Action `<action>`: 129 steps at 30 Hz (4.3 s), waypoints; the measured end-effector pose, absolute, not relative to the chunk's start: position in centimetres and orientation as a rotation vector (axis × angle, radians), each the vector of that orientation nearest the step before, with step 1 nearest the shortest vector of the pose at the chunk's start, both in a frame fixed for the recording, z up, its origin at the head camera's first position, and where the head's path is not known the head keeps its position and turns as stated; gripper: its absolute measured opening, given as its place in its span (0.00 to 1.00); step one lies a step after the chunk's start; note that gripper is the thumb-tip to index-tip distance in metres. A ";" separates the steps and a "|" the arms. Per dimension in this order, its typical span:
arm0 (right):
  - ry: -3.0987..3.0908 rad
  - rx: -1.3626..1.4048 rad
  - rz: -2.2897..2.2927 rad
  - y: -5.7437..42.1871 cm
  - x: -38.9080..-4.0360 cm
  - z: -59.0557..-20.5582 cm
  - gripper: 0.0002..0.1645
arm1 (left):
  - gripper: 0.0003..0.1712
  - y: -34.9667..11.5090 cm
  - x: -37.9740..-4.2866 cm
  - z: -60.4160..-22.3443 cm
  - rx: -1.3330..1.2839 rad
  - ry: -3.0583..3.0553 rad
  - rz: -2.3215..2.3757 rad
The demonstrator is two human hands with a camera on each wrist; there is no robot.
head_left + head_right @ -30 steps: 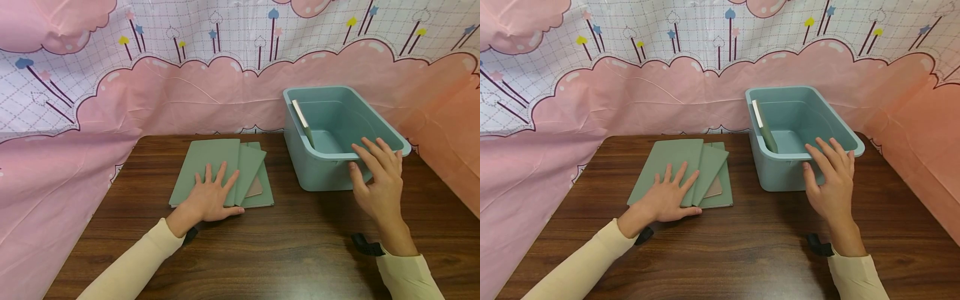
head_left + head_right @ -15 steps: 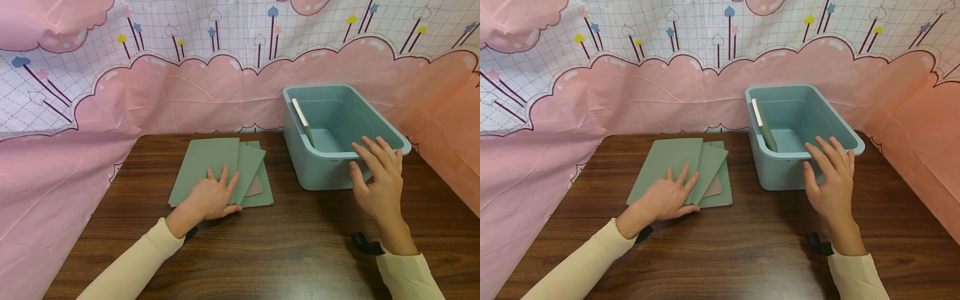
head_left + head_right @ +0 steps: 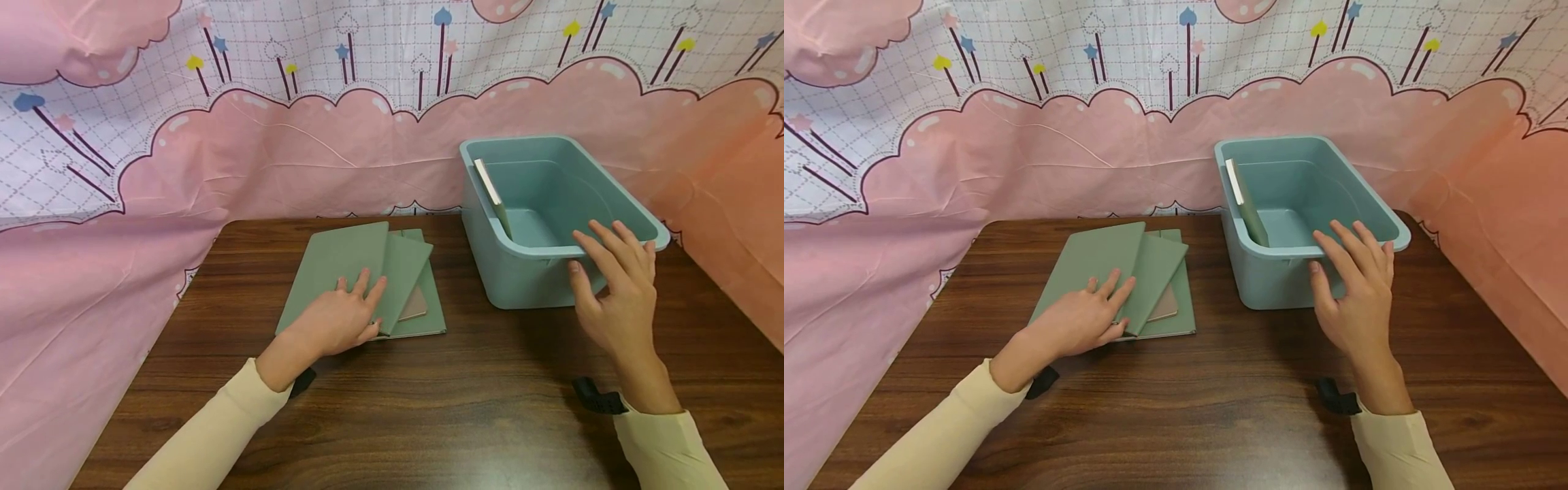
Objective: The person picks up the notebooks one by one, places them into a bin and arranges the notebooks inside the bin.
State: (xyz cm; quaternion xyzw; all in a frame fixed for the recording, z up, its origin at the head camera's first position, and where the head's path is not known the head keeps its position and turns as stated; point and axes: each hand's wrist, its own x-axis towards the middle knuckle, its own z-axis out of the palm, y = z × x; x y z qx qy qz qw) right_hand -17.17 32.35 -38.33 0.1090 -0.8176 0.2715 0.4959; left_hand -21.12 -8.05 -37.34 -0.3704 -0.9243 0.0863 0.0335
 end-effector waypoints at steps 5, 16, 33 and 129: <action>-1.983 0.264 0.659 32.3 -17.1 -38.3 0.24 | 0.39 -8.1 -20.9 -37.4 -1.105 -2.814 0.189; -1.986 0.266 0.665 32.3 -17.1 -38.4 0.24 | 0.36 -8.3 -20.1 -38.3 -0.943 -2.800 -0.085; -1.996 0.263 0.674 32.4 -17.2 -38.4 0.24 | 0.38 -7.6 -19.5 -38.7 -0.839 -2.830 -0.124; -1.988 0.281 0.666 32.9 -17.0 -38.4 0.24 | 0.12 -10.2 -22.2 -31.0 -0.665 -2.071 -0.260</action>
